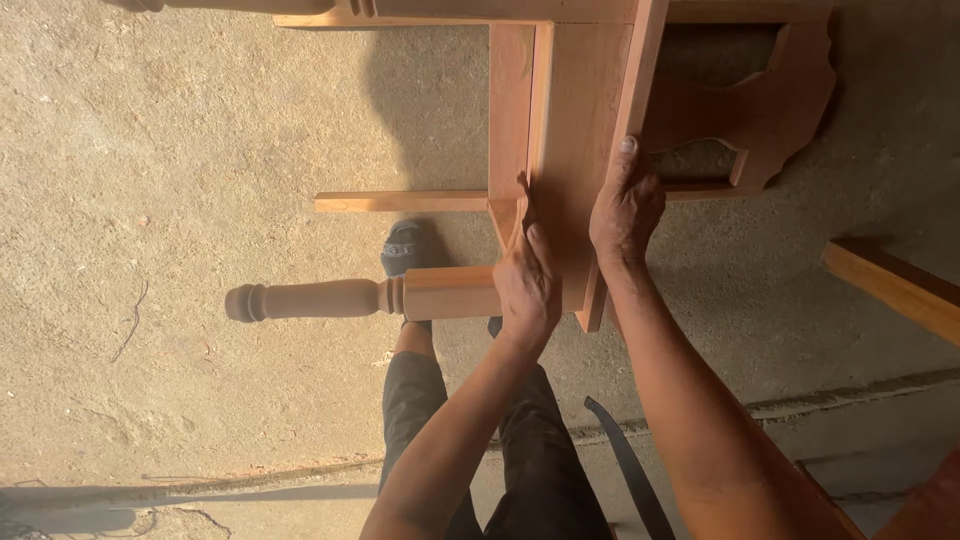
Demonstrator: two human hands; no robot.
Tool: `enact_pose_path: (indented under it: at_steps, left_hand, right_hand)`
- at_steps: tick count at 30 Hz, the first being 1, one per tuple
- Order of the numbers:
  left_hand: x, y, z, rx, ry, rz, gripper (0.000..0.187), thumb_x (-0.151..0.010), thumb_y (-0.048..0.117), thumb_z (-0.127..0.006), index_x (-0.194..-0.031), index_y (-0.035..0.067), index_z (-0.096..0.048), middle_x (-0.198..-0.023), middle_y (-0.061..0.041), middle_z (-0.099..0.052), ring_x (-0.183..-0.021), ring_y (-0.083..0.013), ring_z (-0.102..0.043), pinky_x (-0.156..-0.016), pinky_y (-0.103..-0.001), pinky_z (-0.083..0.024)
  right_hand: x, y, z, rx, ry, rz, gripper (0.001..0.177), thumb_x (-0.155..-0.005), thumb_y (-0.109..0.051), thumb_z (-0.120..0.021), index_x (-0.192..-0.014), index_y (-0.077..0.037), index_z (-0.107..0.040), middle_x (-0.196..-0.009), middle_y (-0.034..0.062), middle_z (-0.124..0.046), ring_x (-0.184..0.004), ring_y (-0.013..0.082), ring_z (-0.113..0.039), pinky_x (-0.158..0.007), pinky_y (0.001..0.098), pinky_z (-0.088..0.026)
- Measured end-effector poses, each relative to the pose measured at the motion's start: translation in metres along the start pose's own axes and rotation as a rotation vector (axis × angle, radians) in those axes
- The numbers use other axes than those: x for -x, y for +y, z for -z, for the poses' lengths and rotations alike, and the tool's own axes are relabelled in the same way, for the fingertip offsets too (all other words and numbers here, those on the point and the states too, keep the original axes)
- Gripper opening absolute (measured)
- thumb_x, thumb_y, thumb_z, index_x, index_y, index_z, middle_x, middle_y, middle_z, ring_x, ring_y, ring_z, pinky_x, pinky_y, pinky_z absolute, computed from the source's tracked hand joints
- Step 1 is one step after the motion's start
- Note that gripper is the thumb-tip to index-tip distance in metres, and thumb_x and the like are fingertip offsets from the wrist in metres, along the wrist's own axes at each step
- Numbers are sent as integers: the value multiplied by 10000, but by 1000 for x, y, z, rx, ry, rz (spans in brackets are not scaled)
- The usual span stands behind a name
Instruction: Sanding the legs and surfaces of a small wooden stool using sandpaper.
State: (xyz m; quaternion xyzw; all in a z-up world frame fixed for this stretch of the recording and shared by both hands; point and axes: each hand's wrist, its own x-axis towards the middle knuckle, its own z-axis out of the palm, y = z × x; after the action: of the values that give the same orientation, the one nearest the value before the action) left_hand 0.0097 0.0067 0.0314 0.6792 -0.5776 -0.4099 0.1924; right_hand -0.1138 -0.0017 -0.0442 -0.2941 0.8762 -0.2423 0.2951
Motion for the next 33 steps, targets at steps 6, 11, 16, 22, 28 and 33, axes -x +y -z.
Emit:
enact_pose_path:
  at_steps: [6,11,16,22,28,33]
  left_hand:
    - [-53,-14,-36,-63,-194,172,424,-1156,236,-316,-1222,-4,-660,-998,-289,-715,-886,-437,-700,-803,-489,-557]
    - [-67,9,-25,-34,-191,122,422,-1144,240,-334,-1375,-42,-546,-1333,-310,-628,-1145,-452,-646,-921,-464,-561]
    - [21,-65,16,-240,-182,-300,487,-1067,185,-434,-1521,13,-457,-1568,-213,-479,-1493,-423,-404,-1196,-537,-326]
    - [-84,-24,-8,-591,108,-443,514,-1070,173,-471,-1563,41,-409,-1687,-146,-343,-1593,-413,-177,-1268,-592,-119]
    - [-85,-34,-50,-603,-197,-631,597,-1038,289,-518,-1582,71,-405,-1697,-103,-299,-1598,-309,-164,-1292,-565,-101]
    - [-95,-28,-58,-566,-195,-648,586,-1061,341,-495,-1589,118,-370,-1713,-61,-248,-1614,-287,-163,-1312,-535,-133]
  right_hand:
    - [-3,0,-2,37,-51,-141,718,-1079,-617,-271,-1142,-21,-665,-961,227,-685,-925,347,-683,-805,502,-525]
    - [-1,17,-7,94,-87,-227,741,-1130,-615,-295,-1033,26,-653,-890,262,-679,-837,386,-685,-776,537,-521]
    - [-2,11,-6,-7,33,3,661,-1090,-590,-270,-1137,-57,-656,-988,189,-698,-876,382,-684,-740,513,-538]
    - [3,0,-2,-50,-65,-87,636,-1073,-580,-280,-1220,-79,-643,-1024,195,-712,-923,392,-702,-803,513,-549]
    - [5,1,3,-116,-25,-23,619,-1078,-568,-344,-1315,-74,-631,-1165,235,-709,-1032,442,-686,-863,524,-553]
    - [3,-6,6,-129,-46,-65,633,-1052,-539,-354,-1419,-59,-543,-1156,249,-688,-994,437,-680,-817,526,-552]
